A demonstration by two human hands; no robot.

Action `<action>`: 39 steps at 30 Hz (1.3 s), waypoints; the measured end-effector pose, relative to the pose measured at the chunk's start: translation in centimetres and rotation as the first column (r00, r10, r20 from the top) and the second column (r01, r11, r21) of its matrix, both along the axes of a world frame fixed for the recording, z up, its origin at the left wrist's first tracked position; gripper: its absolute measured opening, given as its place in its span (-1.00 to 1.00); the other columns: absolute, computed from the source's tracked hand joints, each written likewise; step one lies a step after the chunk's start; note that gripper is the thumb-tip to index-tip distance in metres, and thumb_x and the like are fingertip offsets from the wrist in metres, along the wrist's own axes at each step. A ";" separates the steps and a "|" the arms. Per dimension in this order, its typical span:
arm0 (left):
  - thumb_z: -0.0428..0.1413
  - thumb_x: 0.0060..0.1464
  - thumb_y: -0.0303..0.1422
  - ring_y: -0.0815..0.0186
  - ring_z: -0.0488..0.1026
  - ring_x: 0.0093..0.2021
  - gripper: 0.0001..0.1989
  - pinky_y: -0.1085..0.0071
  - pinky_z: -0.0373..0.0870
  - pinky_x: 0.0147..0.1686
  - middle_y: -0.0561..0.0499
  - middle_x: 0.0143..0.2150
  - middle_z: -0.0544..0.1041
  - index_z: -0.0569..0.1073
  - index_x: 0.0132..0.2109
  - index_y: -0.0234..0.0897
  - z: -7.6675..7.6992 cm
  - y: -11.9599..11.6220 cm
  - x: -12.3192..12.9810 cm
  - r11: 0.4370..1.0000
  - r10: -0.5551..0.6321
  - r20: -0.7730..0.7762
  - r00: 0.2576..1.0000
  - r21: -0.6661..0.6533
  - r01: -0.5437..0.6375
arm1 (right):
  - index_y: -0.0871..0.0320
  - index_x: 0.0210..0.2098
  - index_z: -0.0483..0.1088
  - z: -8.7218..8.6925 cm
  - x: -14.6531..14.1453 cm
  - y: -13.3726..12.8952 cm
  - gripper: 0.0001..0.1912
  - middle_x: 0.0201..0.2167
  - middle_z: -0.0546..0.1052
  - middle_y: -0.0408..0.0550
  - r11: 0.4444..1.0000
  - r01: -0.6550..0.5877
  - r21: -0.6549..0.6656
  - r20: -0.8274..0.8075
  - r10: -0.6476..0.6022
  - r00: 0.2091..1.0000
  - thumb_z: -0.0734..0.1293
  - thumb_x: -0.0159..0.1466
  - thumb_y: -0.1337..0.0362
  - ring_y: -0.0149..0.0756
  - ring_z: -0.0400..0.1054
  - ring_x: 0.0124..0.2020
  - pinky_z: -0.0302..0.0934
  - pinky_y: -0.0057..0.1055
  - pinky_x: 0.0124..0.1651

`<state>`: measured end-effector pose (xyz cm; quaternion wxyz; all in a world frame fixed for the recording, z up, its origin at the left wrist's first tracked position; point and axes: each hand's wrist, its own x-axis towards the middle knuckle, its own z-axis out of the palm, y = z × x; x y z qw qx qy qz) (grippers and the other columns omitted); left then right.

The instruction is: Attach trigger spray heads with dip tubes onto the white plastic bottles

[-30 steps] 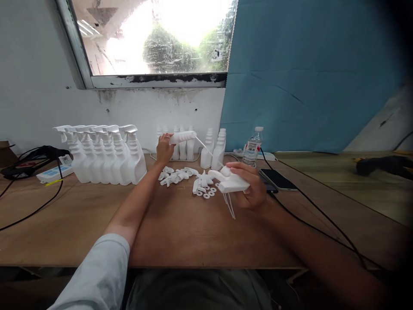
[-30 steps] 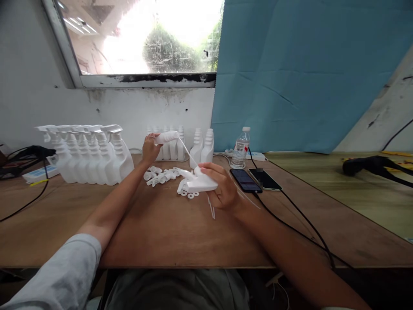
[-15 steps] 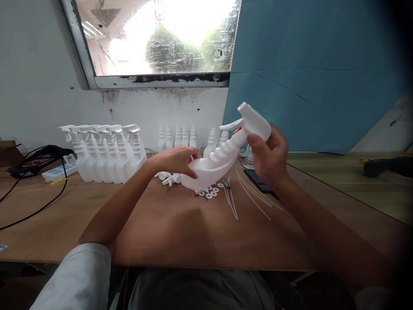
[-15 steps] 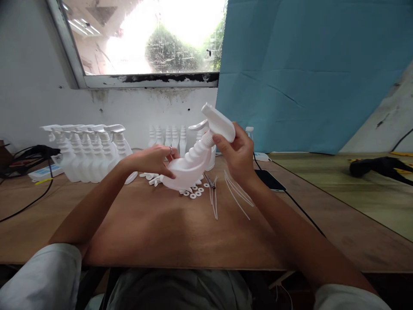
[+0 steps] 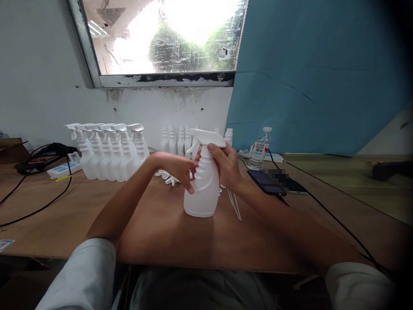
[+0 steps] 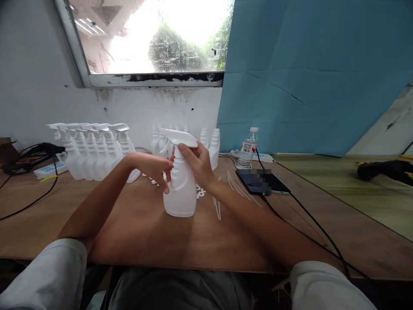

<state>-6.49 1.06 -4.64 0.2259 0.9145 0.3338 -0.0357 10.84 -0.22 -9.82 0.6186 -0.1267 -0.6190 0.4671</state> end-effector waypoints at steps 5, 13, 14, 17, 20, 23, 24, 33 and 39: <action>0.30 -0.12 -0.24 0.27 0.55 -0.17 -0.45 0.45 0.48 -0.26 -0.06 -0.05 0.55 0.41 0.07 -0.15 2.5 -0.8 -2.9 0.997 -0.027 0.483 0.875 0.077 -0.012 | 0.19 -0.26 0.38 -0.1 -0.2 0.2 -0.68 -0.44 0.48 -0.11 1.000 0.008 0.030 0.072 -0.010 0.997 0.41 0.18 0.07 -0.41 0.39 -0.48 0.33 -0.45 -0.43; 0.14 0.14 -0.22 0.40 0.49 -0.29 -0.75 0.49 0.45 -0.34 -0.03 -0.18 0.57 0.55 -0.11 -0.25 2.5 -2.8 -0.5 0.899 -0.067 0.775 0.629 0.320 -0.299 | 0.20 -0.25 0.36 -0.3 0.2 0.4 -0.71 -0.33 0.52 0.00 0.982 -0.190 -0.018 0.086 0.191 0.978 0.33 0.19 0.10 -0.30 0.44 -0.36 0.38 -0.36 -0.34; 0.14 0.13 -0.23 0.40 0.48 -0.31 -0.76 0.49 0.44 -0.36 -0.02 -0.21 0.57 0.56 -0.13 -0.25 2.4 -2.8 -0.3 0.893 -0.065 0.779 0.624 0.324 -0.311 | 0.21 -0.25 0.35 -0.3 0.3 0.4 -0.71 -0.33 0.52 0.01 0.976 -0.217 -0.020 0.080 0.218 0.973 0.35 0.16 0.12 -0.28 0.45 -0.35 0.38 -0.34 -0.32; 0.15 0.12 -0.26 0.42 0.46 -0.37 -0.78 0.48 0.42 -0.41 -0.02 -0.25 0.57 0.56 -0.14 -0.26 2.3 -2.8 -0.2 0.892 -0.061 0.781 0.621 0.322 -0.318 | 0.18 -0.17 0.31 0.0 0.3 0.3 -0.67 -0.38 0.51 -0.06 0.968 -0.249 -0.012 0.098 0.249 0.964 0.40 0.12 0.20 -0.30 0.45 -0.39 0.38 -0.32 -0.31; 0.15 0.13 -0.27 0.44 0.45 -0.40 -0.79 0.47 0.41 -0.42 -0.02 -0.26 0.57 0.57 -0.14 -0.26 2.3 -2.7 -0.5 0.898 -0.073 0.779 0.623 0.322 -0.298 | 0.13 -0.13 0.25 0.1 0.3 0.1 -0.65 -0.42 0.48 -0.14 0.953 -0.301 -0.045 0.127 0.304 0.944 0.39 0.15 0.19 -0.33 0.42 -0.47 0.37 -0.33 -0.37; 0.15 0.12 -0.27 0.43 0.46 -0.39 -0.79 0.48 0.41 -0.43 -0.03 -0.27 0.57 0.56 -0.15 -0.28 2.4 -2.7 -0.6 0.901 -0.071 0.777 0.625 0.319 -0.294 | 0.13 -0.15 0.24 0.0 0.2 0.2 -0.68 -0.44 0.46 -0.14 0.928 -0.363 -0.084 0.115 0.371 0.921 0.33 0.20 0.10 -0.33 0.40 -0.49 0.36 -0.32 -0.41; 0.16 0.12 -0.27 0.42 0.46 -0.38 -0.78 0.48 0.41 -0.43 -0.03 -0.27 0.57 0.56 -0.15 -0.29 2.5 -2.7 -0.7 0.901 -0.065 0.778 0.625 0.315 -0.298 | 0.14 -0.16 0.24 0.0 0.2 0.2 -0.68 -0.45 0.45 -0.15 0.934 -0.347 -0.082 0.125 0.356 0.926 0.34 0.20 0.10 -0.34 0.39 -0.49 0.36 -0.34 -0.41; 0.15 0.12 -0.28 0.42 0.47 -0.37 -0.82 0.45 0.43 -0.42 -0.06 -0.19 0.58 0.54 -0.23 -0.30 2.5 -2.8 -0.7 0.901 -0.053 0.760 0.647 0.316 -0.298 | 0.15 -0.20 0.29 -0.2 0.0 -0.1 -0.69 -0.48 0.43 -0.14 0.973 -0.228 -0.026 0.169 0.229 0.959 0.36 0.21 0.08 -0.37 0.37 -0.51 0.33 -0.39 -0.44; 0.16 0.11 -0.30 0.45 0.46 -0.41 -0.85 0.47 0.43 -0.44 -0.06 -0.18 0.59 0.52 -0.28 -0.32 2.6 -2.9 -0.7 0.908 -0.043 0.769 0.638 0.297 -0.296 | 0.15 -0.21 0.28 -0.5 -0.1 -0.1 -0.69 -0.45 0.43 -0.13 0.963 -0.259 -0.068 0.101 0.265 0.959 0.35 0.22 0.07 -0.38 0.38 -0.49 0.36 -0.38 -0.41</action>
